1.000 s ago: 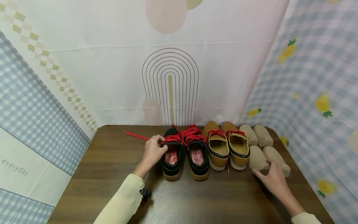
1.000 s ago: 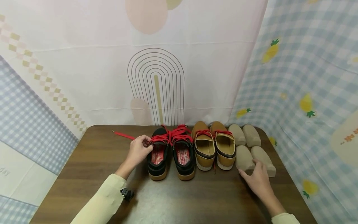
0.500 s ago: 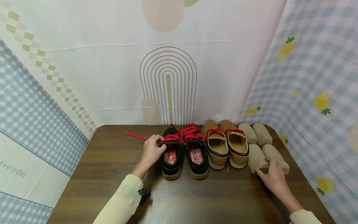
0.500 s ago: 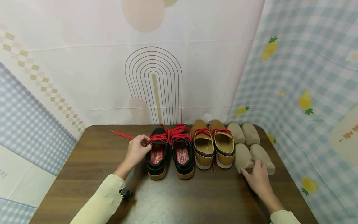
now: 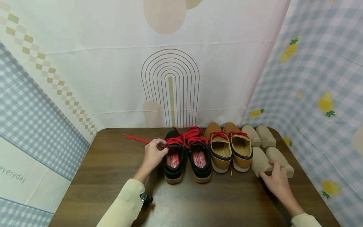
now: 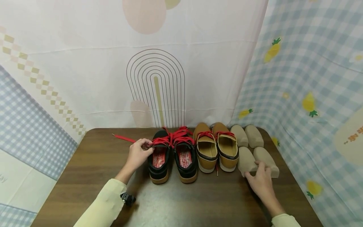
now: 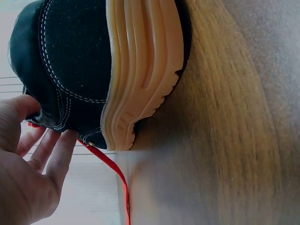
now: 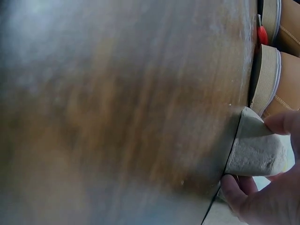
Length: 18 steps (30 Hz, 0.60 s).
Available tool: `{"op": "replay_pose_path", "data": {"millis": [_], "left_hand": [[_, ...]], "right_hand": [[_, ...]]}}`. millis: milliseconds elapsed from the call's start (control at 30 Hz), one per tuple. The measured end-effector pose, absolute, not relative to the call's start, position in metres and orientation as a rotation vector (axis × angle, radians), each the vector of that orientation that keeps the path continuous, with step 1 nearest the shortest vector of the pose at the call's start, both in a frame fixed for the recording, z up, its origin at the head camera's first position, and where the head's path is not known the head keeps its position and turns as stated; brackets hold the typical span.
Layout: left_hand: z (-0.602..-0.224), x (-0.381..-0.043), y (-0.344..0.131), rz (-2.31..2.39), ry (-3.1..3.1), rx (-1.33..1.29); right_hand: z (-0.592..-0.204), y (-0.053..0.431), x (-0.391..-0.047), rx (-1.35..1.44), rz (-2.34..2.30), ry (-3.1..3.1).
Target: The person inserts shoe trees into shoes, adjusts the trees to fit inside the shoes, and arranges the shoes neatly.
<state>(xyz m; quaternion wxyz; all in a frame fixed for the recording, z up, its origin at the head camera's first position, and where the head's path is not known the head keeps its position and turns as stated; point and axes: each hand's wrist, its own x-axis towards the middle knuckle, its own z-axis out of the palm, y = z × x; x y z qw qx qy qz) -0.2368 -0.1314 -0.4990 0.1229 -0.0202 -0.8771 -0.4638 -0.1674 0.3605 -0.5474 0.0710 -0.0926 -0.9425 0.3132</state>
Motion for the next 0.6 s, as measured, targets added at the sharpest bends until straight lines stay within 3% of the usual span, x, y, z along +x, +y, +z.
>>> {"op": "replay_pose_path", "data": {"millis": [600], "left_hand": [[-0.4951,-0.2382,-0.1314,-1.350,-2.559,-0.042]], "right_hand": [[-0.5399,0.3698,-0.1656,-0.120,0.857,-2.843]]}}
